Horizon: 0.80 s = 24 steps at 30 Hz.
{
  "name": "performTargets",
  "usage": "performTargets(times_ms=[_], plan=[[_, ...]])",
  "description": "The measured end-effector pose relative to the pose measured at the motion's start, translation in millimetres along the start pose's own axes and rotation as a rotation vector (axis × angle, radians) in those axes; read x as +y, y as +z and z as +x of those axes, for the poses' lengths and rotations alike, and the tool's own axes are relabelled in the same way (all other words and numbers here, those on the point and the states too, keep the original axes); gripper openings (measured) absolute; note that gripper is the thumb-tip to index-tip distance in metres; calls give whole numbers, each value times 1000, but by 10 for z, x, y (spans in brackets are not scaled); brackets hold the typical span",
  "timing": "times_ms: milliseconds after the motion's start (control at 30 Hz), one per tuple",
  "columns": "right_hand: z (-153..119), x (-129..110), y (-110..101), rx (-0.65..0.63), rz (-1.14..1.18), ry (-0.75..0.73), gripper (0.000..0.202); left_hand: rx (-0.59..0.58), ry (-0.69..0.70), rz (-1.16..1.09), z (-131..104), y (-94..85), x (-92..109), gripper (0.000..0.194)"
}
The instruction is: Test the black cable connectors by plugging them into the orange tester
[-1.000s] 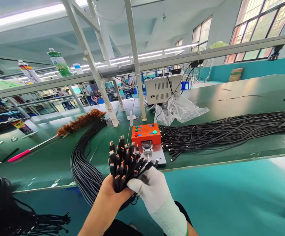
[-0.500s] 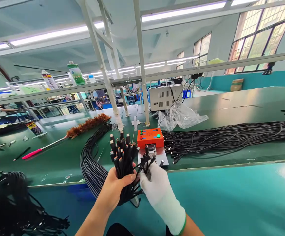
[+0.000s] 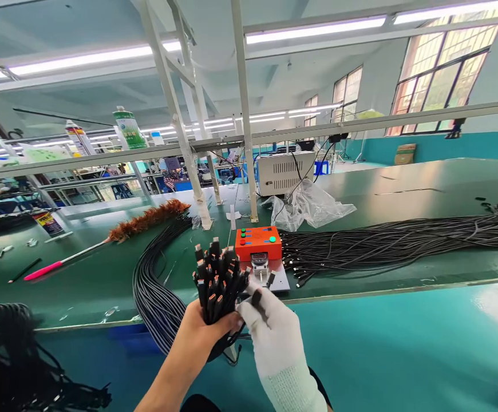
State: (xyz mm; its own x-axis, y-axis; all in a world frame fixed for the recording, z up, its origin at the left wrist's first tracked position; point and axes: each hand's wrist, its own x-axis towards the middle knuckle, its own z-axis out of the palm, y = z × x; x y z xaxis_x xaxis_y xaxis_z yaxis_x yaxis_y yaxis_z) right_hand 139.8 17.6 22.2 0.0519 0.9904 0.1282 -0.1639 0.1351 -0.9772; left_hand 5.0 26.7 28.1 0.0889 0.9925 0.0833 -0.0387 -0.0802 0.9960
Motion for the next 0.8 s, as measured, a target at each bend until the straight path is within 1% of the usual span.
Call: performTargets(times_ms=[67,100,133,200,233,267,333,400,433,500,600,667,700,767,800], plan=[[17,21,4,59,104,20,40,39,5,-2,-9,19,-33,7],[39,41,2,75,124,5,38,48,1,-3,-20,27,-50,7],[68,76,-4,88,103,-32,34,49,0,-2,-35,34,-67,8],[137,200,-22,102,-40,-100,25,43,10,5,-81,29,-98,12],[170,291,-34,93,-127,-89,20,38,15,4,-111,12,-112,15],[197,394,-46,60,-196,-27,14,32,15,0,-142,-16,-125,18],[224,605,-70,-56,-251,194,10,22,-1,-11,-200,-101,-147,24],[223,750,-95,-153,-197,388,15,13,-30,-18,-237,-193,-162,27],[220,782,-110,-163,-142,437,17,17,-37,-10,-245,-227,-168,28],[232,771,-148,-107,-21,441,20,58,-20,41,-239,-249,-176,28],[317,723,-218,-39,117,394,23,181,68,119,-188,-183,-173,24],[400,768,-256,-70,168,391,23,266,140,94,-136,-125,-157,18],[440,817,-269,-100,191,396,24,288,178,76,-106,-104,-147,17],[503,934,-278,-142,217,404,25,277,229,53,-49,-85,-132,26],[524,989,-276,-154,217,412,26,257,230,41,-24,-86,-131,33]])
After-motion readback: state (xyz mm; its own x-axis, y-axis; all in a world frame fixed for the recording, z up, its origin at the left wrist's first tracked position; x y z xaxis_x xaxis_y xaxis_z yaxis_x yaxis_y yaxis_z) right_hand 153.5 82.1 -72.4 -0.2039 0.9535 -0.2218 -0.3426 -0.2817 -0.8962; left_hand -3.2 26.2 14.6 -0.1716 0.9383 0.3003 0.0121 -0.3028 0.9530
